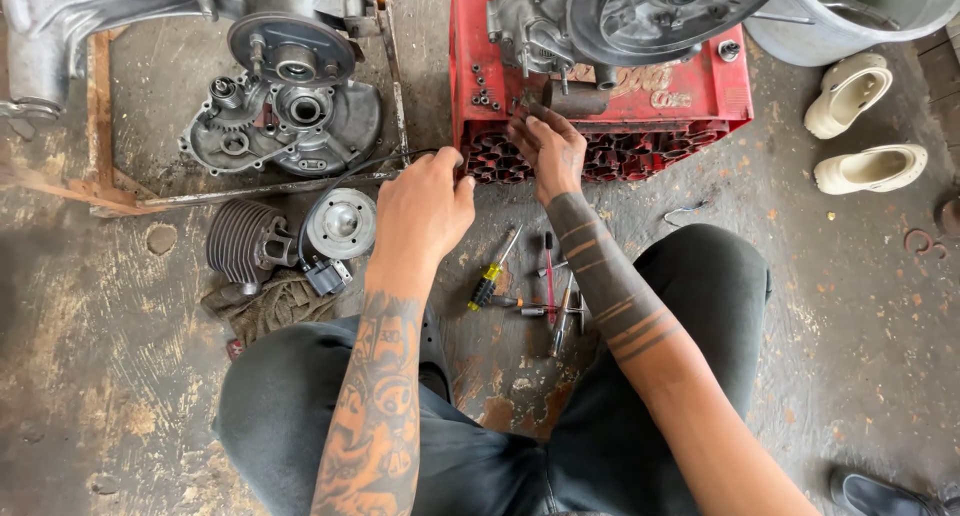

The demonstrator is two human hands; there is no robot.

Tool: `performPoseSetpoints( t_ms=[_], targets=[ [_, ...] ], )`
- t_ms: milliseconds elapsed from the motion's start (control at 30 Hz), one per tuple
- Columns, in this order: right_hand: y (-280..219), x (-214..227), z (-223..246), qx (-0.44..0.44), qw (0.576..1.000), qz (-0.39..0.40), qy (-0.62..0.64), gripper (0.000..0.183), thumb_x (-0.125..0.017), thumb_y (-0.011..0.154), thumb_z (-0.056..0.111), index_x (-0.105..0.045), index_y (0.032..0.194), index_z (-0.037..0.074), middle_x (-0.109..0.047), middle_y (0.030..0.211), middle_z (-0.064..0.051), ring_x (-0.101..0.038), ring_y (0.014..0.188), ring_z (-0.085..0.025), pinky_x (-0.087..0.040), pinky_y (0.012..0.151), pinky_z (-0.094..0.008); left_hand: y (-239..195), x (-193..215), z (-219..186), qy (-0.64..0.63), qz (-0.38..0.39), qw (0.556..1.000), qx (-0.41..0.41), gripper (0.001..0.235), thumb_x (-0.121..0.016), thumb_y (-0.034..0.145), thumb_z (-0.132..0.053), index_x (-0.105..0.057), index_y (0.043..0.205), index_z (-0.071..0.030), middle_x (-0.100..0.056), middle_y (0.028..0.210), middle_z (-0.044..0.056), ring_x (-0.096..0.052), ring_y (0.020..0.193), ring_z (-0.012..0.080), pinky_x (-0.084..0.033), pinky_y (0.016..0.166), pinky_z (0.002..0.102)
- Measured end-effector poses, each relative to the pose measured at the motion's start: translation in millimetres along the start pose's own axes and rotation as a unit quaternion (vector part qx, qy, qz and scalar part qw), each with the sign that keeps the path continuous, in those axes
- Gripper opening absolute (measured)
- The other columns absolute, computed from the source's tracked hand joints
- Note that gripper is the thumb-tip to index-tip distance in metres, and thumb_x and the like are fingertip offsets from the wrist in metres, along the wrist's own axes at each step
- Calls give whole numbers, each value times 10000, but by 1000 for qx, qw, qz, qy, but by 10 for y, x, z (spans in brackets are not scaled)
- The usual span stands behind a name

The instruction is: The person sits on the floor and works on a disassembled motorcycle engine placed on a red crate. They use a screwdriver to remove a bolt and a black rubber hose, then use a wrench to tighten bolts on the engine casing. The person also handles small metal parts and a black rubber gasket during the process.

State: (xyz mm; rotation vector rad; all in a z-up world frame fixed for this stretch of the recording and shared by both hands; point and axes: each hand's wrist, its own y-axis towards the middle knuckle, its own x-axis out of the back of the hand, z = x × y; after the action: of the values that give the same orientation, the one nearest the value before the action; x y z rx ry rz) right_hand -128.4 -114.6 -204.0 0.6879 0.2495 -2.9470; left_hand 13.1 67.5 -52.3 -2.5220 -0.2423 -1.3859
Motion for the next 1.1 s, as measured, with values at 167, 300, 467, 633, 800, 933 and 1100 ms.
performPoseSetpoints(
  t_ms=[167, 300, 467, 633, 800, 933, 1100],
  targets=[
    [-2, 130, -19, 27, 990, 44, -131, 346, -657, 959, 17, -611, 1293, -57, -704, 1019, -239, -753, 877, -274, -693, 689, -378, -167, 11, 102, 18, 6, 1000, 19, 399, -509, 987, -338, -606, 1309, -124, -691, 1134, 148, -692, 1081, 372, -507, 918, 555],
    [-21, 124, 26, 49, 962, 95, -252, 565, -629, 942, 8, -453, 1479, 15, -684, 833, -172, -662, 503, -178, -563, 386, -281, -272, 39, 135, 41, 23, 998, 37, 425, -510, 979, -372, -592, 1327, -142, -693, 1152, 145, -685, 1103, 376, -500, 946, 564],
    [-128, -50, 407, 117, 838, 135, -516, 716, -655, 942, 123, -327, 1578, 121, -750, 922, -210, -743, 859, -412, -555, 699, -556, -332, 41, 74, 35, 36, 998, 27, 423, -506, 973, -375, -603, 1317, -148, -703, 1142, 147, -691, 1089, 386, -509, 939, 564],
    [96, -125, 285, 94, 792, 110, -593, 595, -683, 929, 315, -482, 1487, 260, -765, 973, -188, -717, 1010, -440, -566, 869, -603, -311, 94, 5, 41, 51, 998, 25, 436, -507, 971, -357, -585, 1342, -142, -705, 1140, 143, -694, 1080, 386, -516, 940, 562],
    [216, -50, 103, 107, 762, 71, -635, 501, -638, 922, 312, -509, 1405, 328, -761, 906, -91, -739, 928, -408, -597, 800, -578, -251, 129, -4, 34, 62, 997, 31, 451, -522, 976, -340, -589, 1361, -115, -710, 1138, 147, -699, 1068, 392, -514, 931, 566],
    [45, -88, 302, 106, 786, 94, -602, 385, -650, 921, 286, -559, 1294, 263, -765, 868, -101, -733, 928, -415, -567, 816, -572, -166, 71, -19, 31, 56, 998, 11, 443, -533, 973, -340, -593, 1344, -104, -705, 1125, 169, -703, 1050, 405, -512, 931, 569],
    [-12, -30, 376, 152, 821, 147, -531, 463, -660, 938, 217, -527, 1381, 236, -735, 713, -42, -743, 815, -325, -550, 749, -494, -77, 29, -81, 25, 56, 998, -9, 453, -521, 978, -357, -581, 1350, -105, -696, 1157, 173, -706, 1046, 407, -508, 924, 563]
  ],
)
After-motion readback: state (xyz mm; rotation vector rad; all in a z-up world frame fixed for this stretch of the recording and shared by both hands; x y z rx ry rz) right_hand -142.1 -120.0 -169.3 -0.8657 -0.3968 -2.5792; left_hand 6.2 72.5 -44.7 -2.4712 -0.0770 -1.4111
